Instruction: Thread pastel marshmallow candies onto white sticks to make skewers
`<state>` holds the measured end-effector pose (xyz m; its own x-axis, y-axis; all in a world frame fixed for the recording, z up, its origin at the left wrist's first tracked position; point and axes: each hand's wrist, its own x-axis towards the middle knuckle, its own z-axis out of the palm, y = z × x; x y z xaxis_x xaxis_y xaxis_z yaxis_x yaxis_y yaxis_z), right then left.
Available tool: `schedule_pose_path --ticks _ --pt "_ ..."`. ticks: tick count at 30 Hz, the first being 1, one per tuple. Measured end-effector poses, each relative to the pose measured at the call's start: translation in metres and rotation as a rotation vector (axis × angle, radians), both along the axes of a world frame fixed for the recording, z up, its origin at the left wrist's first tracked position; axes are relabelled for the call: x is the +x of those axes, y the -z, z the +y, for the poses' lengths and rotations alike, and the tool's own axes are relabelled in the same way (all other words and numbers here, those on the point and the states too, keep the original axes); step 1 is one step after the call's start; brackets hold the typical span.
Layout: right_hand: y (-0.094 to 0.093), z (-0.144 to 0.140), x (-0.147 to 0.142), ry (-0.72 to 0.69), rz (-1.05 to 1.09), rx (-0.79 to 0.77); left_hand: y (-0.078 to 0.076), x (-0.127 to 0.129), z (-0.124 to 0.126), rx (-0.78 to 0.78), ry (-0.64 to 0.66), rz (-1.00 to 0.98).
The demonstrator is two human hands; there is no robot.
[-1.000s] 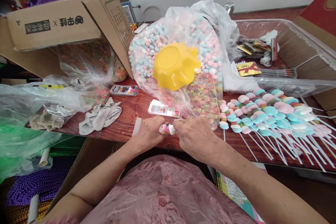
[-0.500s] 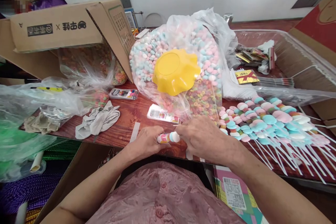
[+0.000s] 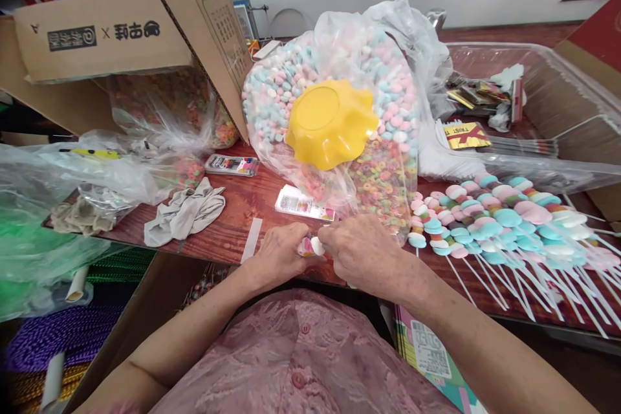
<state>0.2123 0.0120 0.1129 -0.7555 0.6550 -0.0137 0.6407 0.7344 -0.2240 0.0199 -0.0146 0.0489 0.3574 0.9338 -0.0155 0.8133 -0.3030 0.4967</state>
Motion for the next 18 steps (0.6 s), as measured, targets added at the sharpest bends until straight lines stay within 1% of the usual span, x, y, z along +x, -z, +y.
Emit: schedule_pose_path --ticks 2,5,8,10,14,18 --pt "0.0 0.002 0.005 -0.044 0.102 -0.038 0.001 -0.003 0.002 -0.097 -0.017 -0.131" --pt "-0.002 0.005 0.015 -0.106 0.225 -0.057 0.002 -0.009 0.003 -0.301 -0.034 -0.356" --pt "-0.006 0.006 0.021 -0.13 0.237 -0.057 -0.001 -0.012 0.003 -0.422 -0.032 -0.49" --pt "-0.01 0.005 0.022 -0.128 0.199 -0.061 -0.006 -0.012 0.003 -0.448 -0.012 -0.506" --pt "-0.015 -0.003 0.017 -0.144 0.104 -0.013 -0.016 -0.009 0.003 -0.454 0.041 -0.45" --pt "-0.017 -0.011 0.01 -0.174 0.029 0.048 -0.022 -0.007 0.005 -0.482 0.161 -0.432"
